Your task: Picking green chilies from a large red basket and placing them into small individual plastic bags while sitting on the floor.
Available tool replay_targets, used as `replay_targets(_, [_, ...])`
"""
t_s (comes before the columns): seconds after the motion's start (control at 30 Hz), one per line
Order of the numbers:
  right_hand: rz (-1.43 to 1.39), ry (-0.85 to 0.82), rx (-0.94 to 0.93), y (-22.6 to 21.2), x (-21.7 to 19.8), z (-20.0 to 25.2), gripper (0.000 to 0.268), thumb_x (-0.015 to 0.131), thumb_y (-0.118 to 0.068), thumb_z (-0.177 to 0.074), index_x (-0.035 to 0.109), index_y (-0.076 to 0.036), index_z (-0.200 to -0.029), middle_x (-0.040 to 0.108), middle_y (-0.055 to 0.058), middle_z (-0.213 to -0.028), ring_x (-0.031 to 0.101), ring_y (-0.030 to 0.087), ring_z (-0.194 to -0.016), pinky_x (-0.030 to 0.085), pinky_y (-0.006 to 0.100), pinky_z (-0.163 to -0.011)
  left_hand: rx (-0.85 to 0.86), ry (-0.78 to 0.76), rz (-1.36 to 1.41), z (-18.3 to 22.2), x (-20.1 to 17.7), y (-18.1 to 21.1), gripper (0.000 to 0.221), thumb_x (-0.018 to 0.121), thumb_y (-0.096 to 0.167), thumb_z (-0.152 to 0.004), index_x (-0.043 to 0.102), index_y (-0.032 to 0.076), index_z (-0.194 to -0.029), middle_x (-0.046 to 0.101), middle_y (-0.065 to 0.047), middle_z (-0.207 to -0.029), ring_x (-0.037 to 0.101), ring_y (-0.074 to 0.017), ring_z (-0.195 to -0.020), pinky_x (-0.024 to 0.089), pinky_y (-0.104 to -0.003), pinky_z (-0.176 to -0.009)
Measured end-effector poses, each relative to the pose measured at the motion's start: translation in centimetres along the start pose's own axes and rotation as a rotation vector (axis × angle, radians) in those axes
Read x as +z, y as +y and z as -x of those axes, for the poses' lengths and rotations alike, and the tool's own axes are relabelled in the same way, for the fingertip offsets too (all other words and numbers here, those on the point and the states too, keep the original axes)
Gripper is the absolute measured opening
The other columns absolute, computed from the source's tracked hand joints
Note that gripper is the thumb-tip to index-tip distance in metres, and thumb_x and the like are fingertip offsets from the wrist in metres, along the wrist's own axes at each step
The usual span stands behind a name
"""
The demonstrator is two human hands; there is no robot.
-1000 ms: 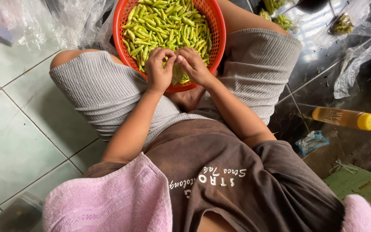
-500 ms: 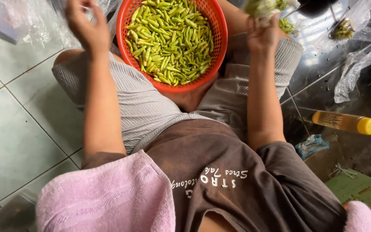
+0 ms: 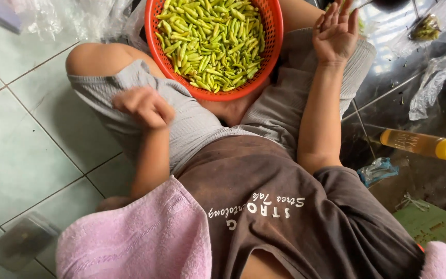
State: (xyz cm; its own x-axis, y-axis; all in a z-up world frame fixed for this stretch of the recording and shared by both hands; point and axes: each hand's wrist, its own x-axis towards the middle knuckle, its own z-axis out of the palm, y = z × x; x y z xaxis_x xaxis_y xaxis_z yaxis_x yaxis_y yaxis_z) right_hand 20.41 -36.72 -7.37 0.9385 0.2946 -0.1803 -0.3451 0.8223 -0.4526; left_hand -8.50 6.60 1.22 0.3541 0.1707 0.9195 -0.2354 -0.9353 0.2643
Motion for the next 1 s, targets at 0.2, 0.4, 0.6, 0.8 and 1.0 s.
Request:
replay_targets(0.2, [-0.016,-0.001,-0.022,-0.6,0.1,1.6,0.040,0.059,-0.042,-0.106,0.064,-0.025,-0.141,0.069,-0.003,-0.138,0.072,0.010,-0.114,0.057,0.030,-0.100,-0.124,-0.107,0.095,0.8,-5.0,8.0,0.020,0.047,-0.005,-0.078,0.050,0.010,-0.090,0.057,-0.004,-0.097,0.048,-0.0203,-0.087,0.039,-0.038,-0.084])
replay_targets(0.4, [-0.013,-0.041,0.060,0.2,-0.5,1.4,0.035,0.056,-0.042,-0.109,0.068,-0.025,-0.137,0.076,0.000,-0.128,0.075,0.015,-0.110,0.058,0.033,-0.089,-0.030,-0.311,-0.127,-5.2,-6.6,0.4,0.016,0.058,-0.006,-0.087,0.054,-0.002,-0.101,0.058,-0.017,-0.099,0.052,-0.0357,-0.085,0.041,-0.049,-0.086])
replay_targets(0.6, [0.064,0.136,0.057,1.9,0.3,0.8,0.041,0.064,-0.035,-0.103,0.064,-0.020,-0.141,0.075,0.005,-0.116,0.073,0.018,-0.099,0.053,0.030,-0.076,-1.263,-0.069,-0.327,8.5,-1.4,-35.6,0.075,0.079,0.080,-0.073,0.057,0.010,-0.091,0.063,-0.002,-0.091,0.073,-0.0157,-0.079,0.070,-0.029,-0.075])
replay_targets(0.8, [0.147,0.165,0.100,2.1,0.2,0.6,0.039,0.067,-0.037,-0.100,0.066,-0.020,-0.135,0.076,0.004,-0.114,0.069,0.018,-0.091,0.051,0.031,-0.077,-1.974,-0.306,0.176,9.3,-0.8,-36.5,0.024,0.083,0.039,-0.090,0.077,0.017,-0.096,0.069,0.005,-0.086,0.063,-0.0109,-0.068,0.063,-0.020,-0.062])
replay_targets(1.0, [0.337,0.183,0.055,3.4,3.0,1.7,0.044,0.070,-0.035,-0.096,0.061,-0.017,-0.136,0.072,0.007,-0.114,0.064,0.017,-0.086,0.051,0.031,-0.075,-0.757,-0.532,0.299,1.7,0.5,-28.4,0.014,0.072,-0.007,-0.096,0.061,-0.002,-0.104,0.063,-0.008,-0.096,0.053,-0.0159,-0.081,0.053,-0.029,-0.074])
